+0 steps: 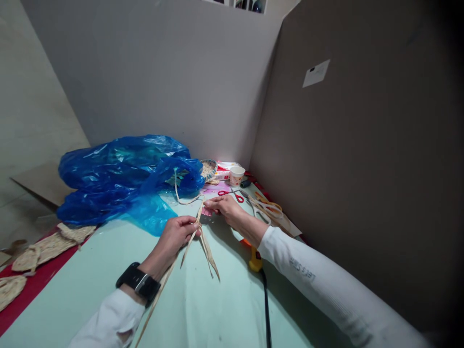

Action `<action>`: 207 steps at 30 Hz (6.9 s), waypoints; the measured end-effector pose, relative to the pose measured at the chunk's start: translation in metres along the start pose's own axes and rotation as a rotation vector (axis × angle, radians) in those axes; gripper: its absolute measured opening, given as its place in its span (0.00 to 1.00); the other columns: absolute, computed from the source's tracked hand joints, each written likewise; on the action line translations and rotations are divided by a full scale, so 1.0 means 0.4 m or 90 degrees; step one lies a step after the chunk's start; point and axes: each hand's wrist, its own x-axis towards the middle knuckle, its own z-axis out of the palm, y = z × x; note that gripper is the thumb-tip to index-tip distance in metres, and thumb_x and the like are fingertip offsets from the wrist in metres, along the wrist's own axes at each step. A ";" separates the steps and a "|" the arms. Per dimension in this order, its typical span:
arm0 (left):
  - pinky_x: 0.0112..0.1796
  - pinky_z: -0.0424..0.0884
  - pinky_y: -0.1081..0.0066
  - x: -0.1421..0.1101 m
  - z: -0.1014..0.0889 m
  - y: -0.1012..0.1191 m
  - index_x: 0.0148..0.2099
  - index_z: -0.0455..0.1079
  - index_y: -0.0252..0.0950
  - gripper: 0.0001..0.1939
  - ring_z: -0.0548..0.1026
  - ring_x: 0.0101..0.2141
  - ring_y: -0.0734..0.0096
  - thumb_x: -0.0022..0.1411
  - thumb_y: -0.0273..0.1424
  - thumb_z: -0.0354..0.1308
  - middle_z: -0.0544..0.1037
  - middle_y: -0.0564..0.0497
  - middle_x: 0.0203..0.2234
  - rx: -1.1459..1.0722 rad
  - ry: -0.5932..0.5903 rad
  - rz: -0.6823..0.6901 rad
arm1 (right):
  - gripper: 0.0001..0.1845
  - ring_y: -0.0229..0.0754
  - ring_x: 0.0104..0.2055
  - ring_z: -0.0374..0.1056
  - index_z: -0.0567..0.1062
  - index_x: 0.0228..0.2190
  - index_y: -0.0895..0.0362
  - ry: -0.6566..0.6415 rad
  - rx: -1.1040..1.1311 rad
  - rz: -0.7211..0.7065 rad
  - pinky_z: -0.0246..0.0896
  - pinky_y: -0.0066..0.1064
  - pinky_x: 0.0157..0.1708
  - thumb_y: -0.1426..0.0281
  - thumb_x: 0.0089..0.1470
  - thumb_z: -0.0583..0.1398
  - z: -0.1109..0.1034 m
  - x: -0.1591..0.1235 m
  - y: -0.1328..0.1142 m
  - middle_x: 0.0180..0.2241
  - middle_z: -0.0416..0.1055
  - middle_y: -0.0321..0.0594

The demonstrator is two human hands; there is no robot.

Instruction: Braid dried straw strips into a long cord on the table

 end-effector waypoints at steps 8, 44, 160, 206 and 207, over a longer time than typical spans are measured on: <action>0.18 0.53 0.78 -0.002 0.005 0.001 0.28 0.72 0.32 0.11 0.64 0.15 0.80 0.41 0.34 0.64 0.73 0.52 0.16 0.021 -0.003 0.009 | 0.17 0.31 0.18 0.46 0.67 0.12 0.58 0.032 0.025 0.013 0.38 0.28 0.20 0.63 0.35 0.67 0.018 -0.006 0.010 0.12 0.57 0.29; 0.24 0.55 0.73 -0.003 0.006 -0.007 0.18 0.70 0.36 0.10 0.65 0.20 0.71 0.48 0.32 0.58 0.71 0.55 0.14 0.320 0.013 0.187 | 0.10 0.33 0.21 0.55 0.72 0.13 0.59 0.046 0.068 0.008 0.47 0.27 0.22 0.70 0.39 0.64 0.064 -0.041 -0.004 0.15 0.65 0.33; 0.27 0.55 0.72 -0.034 0.021 0.012 0.30 0.71 0.37 0.10 0.64 0.24 0.72 0.57 0.28 0.49 0.70 0.56 0.20 0.450 -0.018 0.217 | 0.09 0.41 0.26 0.69 0.78 0.19 0.59 -0.095 -0.123 0.005 0.60 0.31 0.30 0.66 0.38 0.68 -0.017 -0.082 -0.058 0.21 0.75 0.40; 0.21 0.57 0.75 0.028 0.013 -0.028 0.22 0.69 0.33 0.11 0.64 0.18 0.78 0.56 0.30 0.56 0.67 0.57 0.14 0.252 0.013 0.046 | 0.09 0.40 0.29 0.70 0.80 0.29 0.59 -0.135 -0.572 -0.156 0.55 0.26 0.29 0.70 0.53 0.60 0.012 0.024 -0.050 0.26 0.77 0.40; 0.22 0.60 0.75 0.031 0.016 -0.031 0.25 0.70 0.32 0.11 0.66 0.20 0.77 0.58 0.31 0.57 0.70 0.55 0.18 0.260 0.014 0.039 | 0.09 0.41 0.28 0.70 0.80 0.29 0.59 -0.135 -0.577 -0.164 0.54 0.27 0.28 0.70 0.53 0.60 0.010 0.026 -0.050 0.25 0.77 0.40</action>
